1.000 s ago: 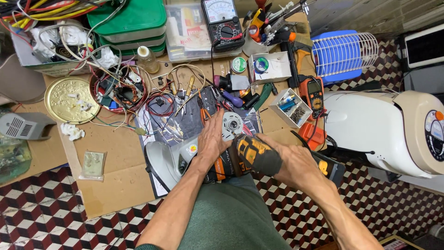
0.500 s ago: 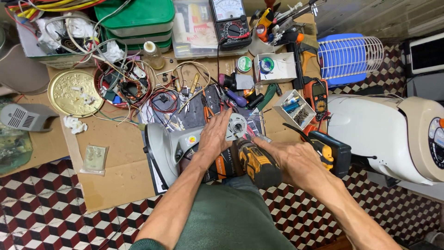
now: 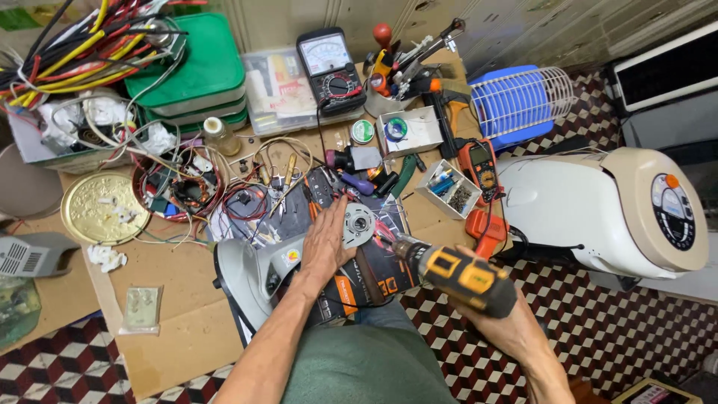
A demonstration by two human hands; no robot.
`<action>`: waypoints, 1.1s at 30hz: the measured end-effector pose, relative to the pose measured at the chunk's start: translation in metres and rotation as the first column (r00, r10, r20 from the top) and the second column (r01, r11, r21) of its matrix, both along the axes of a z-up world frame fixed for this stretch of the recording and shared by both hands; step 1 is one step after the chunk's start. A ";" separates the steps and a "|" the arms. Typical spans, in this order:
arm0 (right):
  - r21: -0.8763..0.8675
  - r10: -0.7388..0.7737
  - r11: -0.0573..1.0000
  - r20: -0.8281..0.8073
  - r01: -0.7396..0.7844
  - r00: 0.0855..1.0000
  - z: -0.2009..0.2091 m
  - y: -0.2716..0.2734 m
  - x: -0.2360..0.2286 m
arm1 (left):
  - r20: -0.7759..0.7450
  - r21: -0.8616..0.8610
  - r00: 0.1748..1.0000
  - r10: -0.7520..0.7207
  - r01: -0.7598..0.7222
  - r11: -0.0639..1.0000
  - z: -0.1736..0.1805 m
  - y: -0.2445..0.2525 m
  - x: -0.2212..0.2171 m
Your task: The person works at a cluttered workbench disassembling and reassembling a small gray appliance. They use a cordless drill to remove screws from the motor housing, separate the housing halves, handle the motor and internal parts, then align the casing and drive screws back in to close it up.
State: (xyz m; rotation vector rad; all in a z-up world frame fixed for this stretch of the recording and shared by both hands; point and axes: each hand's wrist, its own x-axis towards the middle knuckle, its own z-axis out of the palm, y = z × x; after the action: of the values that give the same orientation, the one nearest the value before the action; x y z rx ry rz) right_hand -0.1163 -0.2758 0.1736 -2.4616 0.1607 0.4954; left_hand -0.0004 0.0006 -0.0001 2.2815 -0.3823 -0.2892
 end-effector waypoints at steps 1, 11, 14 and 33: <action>-0.005 -0.009 1.000 0.010 0.009 1.000 -0.004 -0.003 -0.001 | 0.010 -0.005 1.000 -0.009 0.009 1.000 0.000 0.000 0.000; 0.565 -0.645 0.306 -0.470 0.767 0.603 -0.124 -0.056 0.037 | -0.034 0.185 0.997 0.067 -0.060 0.981 0.015 -0.016 0.000; 0.585 -0.535 0.277 -0.565 0.762 0.628 -0.173 -0.067 0.052 | -0.010 0.214 0.989 0.146 -0.141 0.967 0.014 -0.021 -0.006; 0.499 -0.312 0.404 -0.712 0.767 0.628 -0.287 -0.119 0.042 | 0.039 0.354 0.980 0.196 -0.197 0.914 0.028 -0.051 -0.008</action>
State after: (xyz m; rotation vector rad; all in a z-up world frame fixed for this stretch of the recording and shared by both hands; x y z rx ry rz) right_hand -0.0748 -0.3948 -0.1138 -1.2021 0.8182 0.7102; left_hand -0.0082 -0.0505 0.0275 2.6534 -0.1013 -0.2692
